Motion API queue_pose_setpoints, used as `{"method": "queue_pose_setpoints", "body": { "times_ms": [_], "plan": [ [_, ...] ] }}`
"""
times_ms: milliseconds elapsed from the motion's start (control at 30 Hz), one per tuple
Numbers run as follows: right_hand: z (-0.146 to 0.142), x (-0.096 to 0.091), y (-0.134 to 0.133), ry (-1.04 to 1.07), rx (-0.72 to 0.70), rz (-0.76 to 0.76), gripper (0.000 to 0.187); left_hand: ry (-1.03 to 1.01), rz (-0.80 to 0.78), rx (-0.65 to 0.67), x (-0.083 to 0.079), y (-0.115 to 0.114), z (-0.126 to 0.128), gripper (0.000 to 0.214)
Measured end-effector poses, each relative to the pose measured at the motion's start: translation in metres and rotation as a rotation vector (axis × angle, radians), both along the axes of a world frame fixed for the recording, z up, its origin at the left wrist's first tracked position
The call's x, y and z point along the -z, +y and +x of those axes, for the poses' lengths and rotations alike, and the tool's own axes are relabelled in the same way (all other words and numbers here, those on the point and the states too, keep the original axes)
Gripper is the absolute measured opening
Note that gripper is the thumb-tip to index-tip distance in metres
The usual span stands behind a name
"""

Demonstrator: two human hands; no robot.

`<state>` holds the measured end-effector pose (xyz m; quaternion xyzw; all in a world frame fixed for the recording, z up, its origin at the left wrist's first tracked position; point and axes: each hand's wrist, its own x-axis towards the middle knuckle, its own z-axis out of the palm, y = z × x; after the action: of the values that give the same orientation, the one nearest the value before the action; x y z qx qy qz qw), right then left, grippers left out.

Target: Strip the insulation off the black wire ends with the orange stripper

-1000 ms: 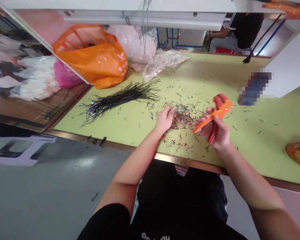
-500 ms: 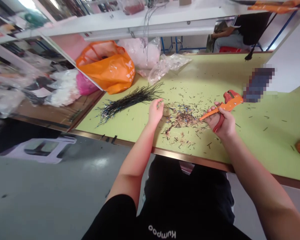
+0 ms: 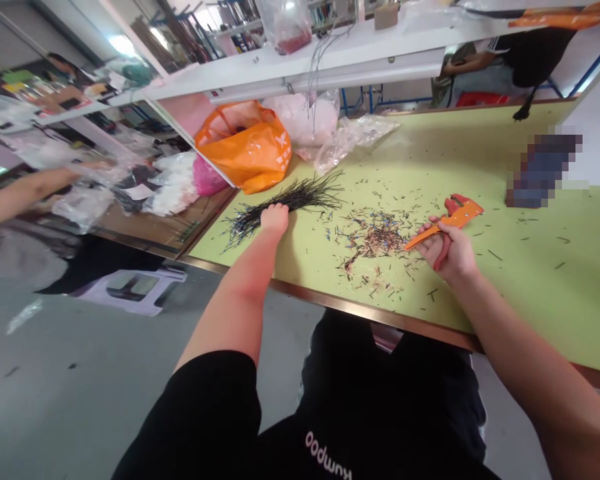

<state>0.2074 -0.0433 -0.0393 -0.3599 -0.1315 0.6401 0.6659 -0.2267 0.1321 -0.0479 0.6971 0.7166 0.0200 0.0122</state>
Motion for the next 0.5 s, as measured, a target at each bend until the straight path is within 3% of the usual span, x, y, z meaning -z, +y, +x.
{"method": "queue_pose_setpoints", "body": {
  "times_ms": [300, 433, 500],
  "plan": [
    [0.0, 0.003, 0.0, 0.009, -0.016, -0.062, 0.015, -0.064, 0.091, -0.075, -0.025, 0.035, 0.018, 0.017],
    [-0.001, 0.004, 0.0, 0.019, -0.032, -0.072, 0.013, -0.164, 0.27, -0.124, -0.049, 0.045, 0.013, 0.02],
    [-0.002, 0.005, 0.0, 0.019, -0.039, -0.077, 0.012, -0.227, 0.385, -0.064, -0.066, 0.047, 0.004, 0.021]
  ]
}}
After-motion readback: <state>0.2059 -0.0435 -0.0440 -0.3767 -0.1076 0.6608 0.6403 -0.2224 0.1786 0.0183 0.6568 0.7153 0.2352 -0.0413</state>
